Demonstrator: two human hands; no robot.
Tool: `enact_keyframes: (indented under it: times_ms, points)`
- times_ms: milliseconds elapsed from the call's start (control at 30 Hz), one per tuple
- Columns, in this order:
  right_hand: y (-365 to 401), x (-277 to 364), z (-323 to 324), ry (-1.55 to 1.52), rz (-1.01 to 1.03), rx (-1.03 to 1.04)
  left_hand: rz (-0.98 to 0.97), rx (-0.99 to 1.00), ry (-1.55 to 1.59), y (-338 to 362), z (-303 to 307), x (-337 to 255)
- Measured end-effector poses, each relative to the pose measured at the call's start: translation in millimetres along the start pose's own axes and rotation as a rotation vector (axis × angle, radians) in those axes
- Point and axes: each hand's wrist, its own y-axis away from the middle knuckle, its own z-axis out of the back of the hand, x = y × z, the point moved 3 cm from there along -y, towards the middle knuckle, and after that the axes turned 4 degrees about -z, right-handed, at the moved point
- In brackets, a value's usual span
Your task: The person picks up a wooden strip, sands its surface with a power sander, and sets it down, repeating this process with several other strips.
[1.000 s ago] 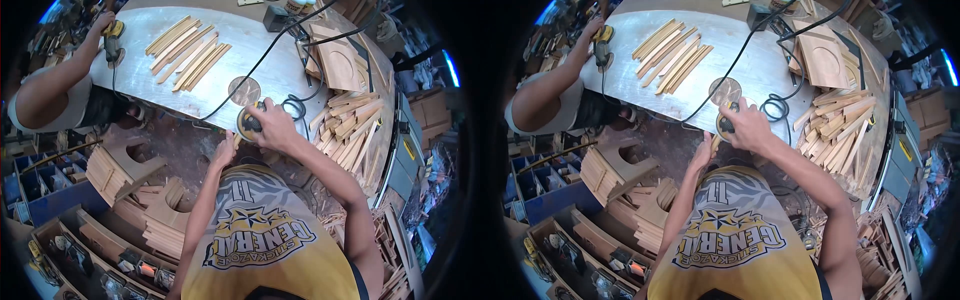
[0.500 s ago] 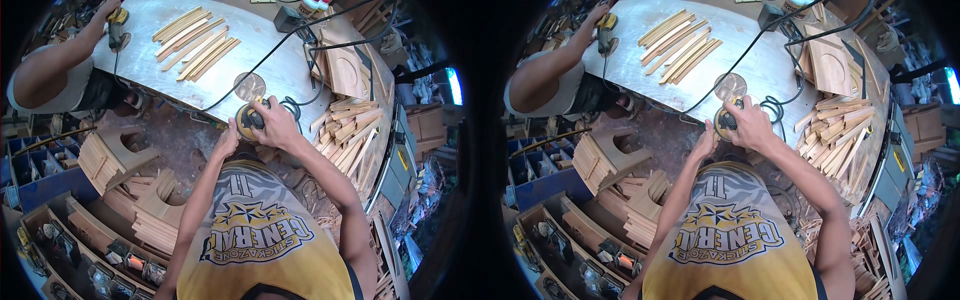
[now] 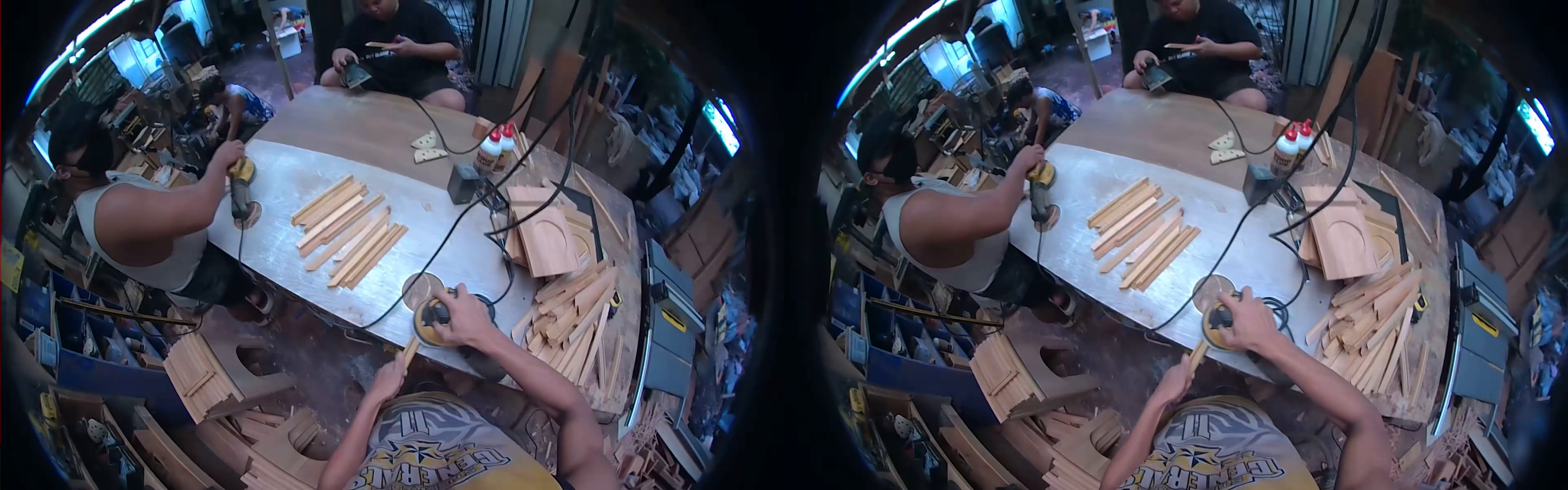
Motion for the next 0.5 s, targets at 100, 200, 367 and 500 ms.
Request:
enact_keyframes:
  times_ms: [100,200,367,500]
  points:
    - [-3.8,-31.3,-0.2,0.062,-0.05,-0.174,-0.126,-0.043,-0.175,33.2,11.2,-12.9]
    - [-16.6,-56.1,-5.0,-0.015,-0.077,-0.169,-0.224,-0.149,-0.042,75.1,27.0,-17.0]
    - [-16.3,-40.8,10.4,0.044,-0.103,-0.2,-0.204,-0.269,0.359,98.9,66.7,-80.2]
    - [-25.0,-48.9,0.3,0.068,-0.087,-0.278,-0.451,-0.47,0.541,92.2,94.0,-141.4]
